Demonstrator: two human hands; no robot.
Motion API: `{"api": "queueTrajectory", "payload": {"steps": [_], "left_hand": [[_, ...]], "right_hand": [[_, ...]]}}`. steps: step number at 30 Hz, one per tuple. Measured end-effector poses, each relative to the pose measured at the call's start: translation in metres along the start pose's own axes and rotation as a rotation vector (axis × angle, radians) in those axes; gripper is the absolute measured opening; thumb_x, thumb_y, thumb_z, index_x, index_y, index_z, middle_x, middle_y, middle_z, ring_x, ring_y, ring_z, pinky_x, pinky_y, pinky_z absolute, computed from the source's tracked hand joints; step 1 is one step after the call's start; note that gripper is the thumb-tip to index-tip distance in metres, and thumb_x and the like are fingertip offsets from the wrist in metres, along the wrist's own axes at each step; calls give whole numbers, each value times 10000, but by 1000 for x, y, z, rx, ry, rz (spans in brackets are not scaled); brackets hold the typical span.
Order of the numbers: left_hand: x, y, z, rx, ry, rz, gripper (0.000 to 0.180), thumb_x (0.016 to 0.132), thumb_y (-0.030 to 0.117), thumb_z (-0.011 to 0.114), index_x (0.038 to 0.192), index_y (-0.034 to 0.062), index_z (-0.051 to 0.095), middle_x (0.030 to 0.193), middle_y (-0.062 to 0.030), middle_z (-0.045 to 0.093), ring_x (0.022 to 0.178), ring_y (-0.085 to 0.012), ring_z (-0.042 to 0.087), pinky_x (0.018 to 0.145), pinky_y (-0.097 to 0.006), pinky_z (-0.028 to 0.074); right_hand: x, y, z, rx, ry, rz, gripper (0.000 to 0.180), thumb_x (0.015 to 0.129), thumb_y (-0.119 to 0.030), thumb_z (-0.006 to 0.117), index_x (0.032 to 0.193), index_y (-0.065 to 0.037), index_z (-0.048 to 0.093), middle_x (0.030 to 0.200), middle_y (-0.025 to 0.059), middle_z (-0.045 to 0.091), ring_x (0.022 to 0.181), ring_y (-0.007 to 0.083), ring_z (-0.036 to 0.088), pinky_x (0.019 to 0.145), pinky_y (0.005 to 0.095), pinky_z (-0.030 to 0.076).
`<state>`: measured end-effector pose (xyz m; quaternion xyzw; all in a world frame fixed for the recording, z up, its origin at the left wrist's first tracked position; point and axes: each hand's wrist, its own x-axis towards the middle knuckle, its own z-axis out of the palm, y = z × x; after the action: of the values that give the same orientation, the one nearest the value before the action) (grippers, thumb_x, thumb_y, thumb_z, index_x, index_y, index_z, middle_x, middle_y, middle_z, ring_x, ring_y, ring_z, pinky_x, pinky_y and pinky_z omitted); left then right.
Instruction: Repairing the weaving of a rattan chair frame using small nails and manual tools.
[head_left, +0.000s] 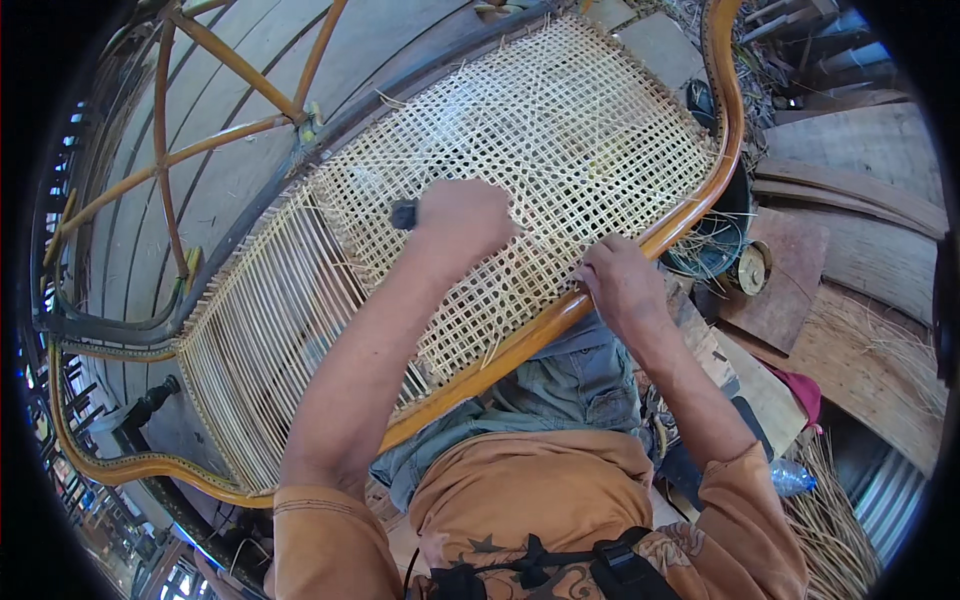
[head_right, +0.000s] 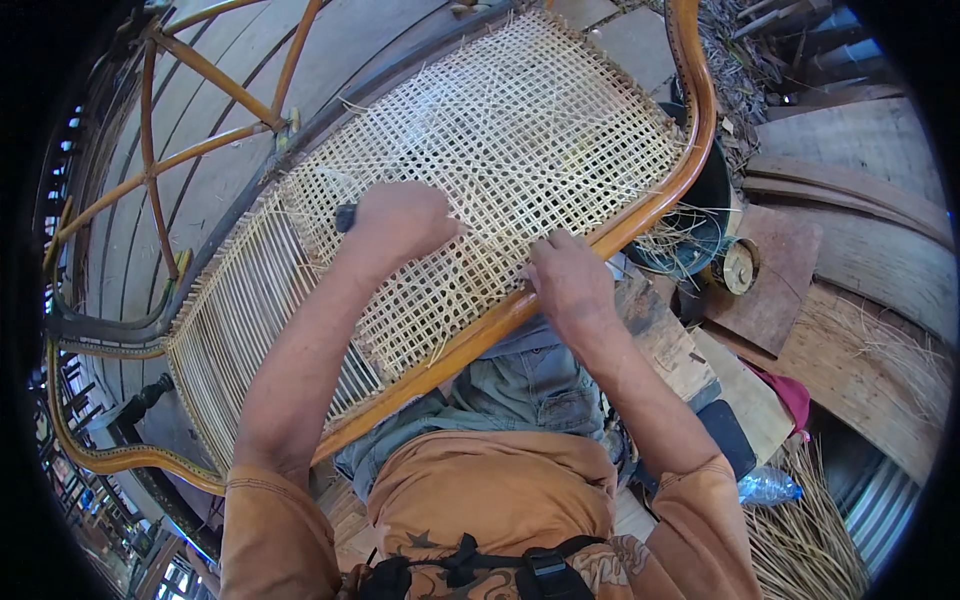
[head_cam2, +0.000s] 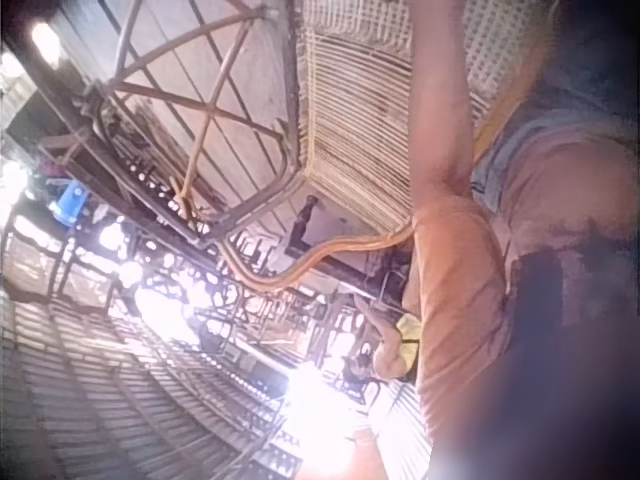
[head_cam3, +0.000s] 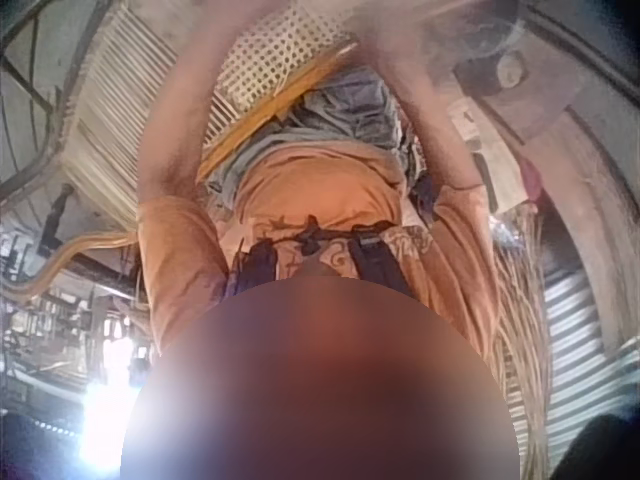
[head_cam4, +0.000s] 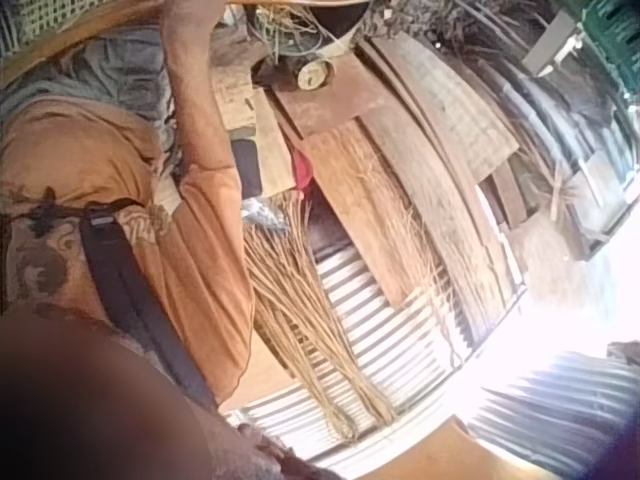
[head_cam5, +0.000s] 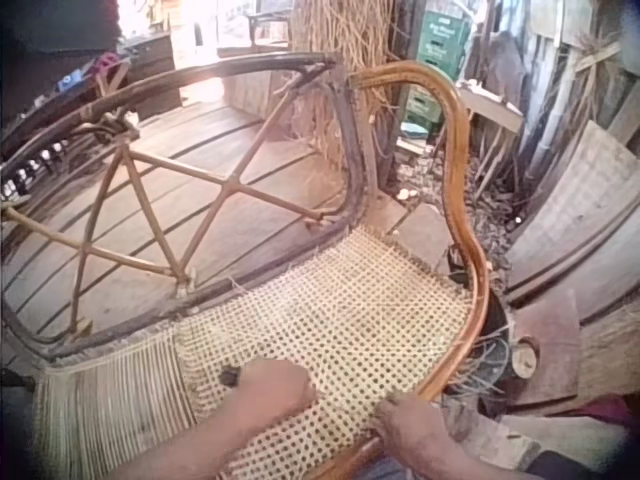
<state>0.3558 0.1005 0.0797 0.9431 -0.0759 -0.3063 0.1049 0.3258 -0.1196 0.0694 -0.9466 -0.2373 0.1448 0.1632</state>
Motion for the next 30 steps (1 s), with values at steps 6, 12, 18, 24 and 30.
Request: {"api": "queueTrajectory", "payload": {"steps": [6,12,18,24,30], "left_hand": [[-8,-2,20,-62,159,23,427,831,443,533,798,42,676,710,-141,645,705,-302,641,633,-414,499],[-9,23,36,-815,91,-90,336,812,385,576,847,58,643,749,-151,645,722,-314,628,662,-425,478],[-2,30,50,-579,158,-81,328,825,387,567,807,63,616,718,-153,630,717,-335,619,649,-445,476],[-4,40,55,-651,214,-104,337,817,384,591,794,48,611,667,-145,603,656,-309,605,615,-413,460],[-3,50,49,-722,217,-194,310,817,375,581,782,68,609,674,-138,604,668,-312,605,623,-423,460]], "right_hand": [[-27,-6,-20,112,-100,337,170,837,-221,591,862,-52,586,880,148,584,839,351,584,693,436,473],[-46,8,-1,161,-113,269,205,869,-247,559,916,-48,578,838,182,596,792,371,591,680,446,476],[-48,14,-9,395,-97,295,181,874,-198,552,916,-24,581,745,196,568,705,329,569,633,404,452],[-39,47,-29,498,-268,228,202,876,-174,563,794,9,546,620,76,479,570,151,450,543,302,387],[-32,64,-32,618,-350,269,212,885,-171,556,765,2,530,621,-7,447,579,94,421,524,270,364]]}}
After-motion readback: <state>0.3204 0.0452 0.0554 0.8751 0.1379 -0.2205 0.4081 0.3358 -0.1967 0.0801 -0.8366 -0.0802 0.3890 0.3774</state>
